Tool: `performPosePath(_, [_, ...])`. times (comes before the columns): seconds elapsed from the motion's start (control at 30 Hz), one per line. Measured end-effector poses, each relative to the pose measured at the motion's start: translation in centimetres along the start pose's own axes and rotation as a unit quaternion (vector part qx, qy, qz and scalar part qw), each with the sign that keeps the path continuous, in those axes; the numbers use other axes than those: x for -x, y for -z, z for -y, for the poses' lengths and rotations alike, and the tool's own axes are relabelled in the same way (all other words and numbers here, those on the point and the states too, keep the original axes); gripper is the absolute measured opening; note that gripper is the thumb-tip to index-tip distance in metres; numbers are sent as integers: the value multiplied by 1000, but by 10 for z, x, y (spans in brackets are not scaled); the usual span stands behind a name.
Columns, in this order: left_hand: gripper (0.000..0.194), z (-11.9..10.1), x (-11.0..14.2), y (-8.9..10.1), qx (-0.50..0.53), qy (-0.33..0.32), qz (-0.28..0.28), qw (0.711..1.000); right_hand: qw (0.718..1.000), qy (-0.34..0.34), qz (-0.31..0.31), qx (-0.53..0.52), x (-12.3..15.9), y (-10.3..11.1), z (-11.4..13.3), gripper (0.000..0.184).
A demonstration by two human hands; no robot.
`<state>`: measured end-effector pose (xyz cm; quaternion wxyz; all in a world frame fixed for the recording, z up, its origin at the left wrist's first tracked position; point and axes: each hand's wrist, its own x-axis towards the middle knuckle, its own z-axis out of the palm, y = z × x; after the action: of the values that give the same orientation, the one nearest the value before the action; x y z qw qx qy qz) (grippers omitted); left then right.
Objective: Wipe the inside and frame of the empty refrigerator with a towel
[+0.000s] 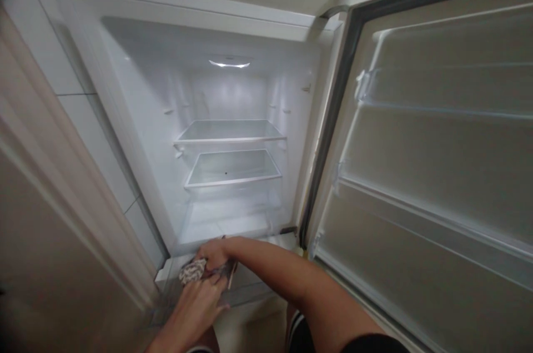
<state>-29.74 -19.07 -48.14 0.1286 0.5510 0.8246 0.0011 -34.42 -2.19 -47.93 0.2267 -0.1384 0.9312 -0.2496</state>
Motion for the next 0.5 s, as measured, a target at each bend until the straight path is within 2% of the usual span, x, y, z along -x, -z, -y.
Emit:
performPosePath(0.07, [42, 2, -2, -7, -15, 2, -54, 998, 999, -16, 3, -35, 13, -2, -7, 27])
performPosePath(0.2, [52, 8, -10, -21, -52, 2, -210, 976, 994, -39, 10, -102, 39, 6, -18, 22])
performPosePath(0.27, [58, 8, -14, -22, -54, 3, -252, 966, 989, -57, 19, -137, 52, 12, -22, 24])
performPosePath(0.33, [54, 3, -16, -17, -51, 15, -271, 961, 982, -96, 33, -160, 63, 17, -24, 26])
performPosePath(0.4, [42, -3, -16, -11, -52, 42, -270, 960, 977, -149, 52, -143, 74, 23, -25, 29])
performPosePath(0.5, [31, -6, -15, -5, -51, 83, -226, 969, 972, -215, 74, -69, 91, 33, -29, 30])
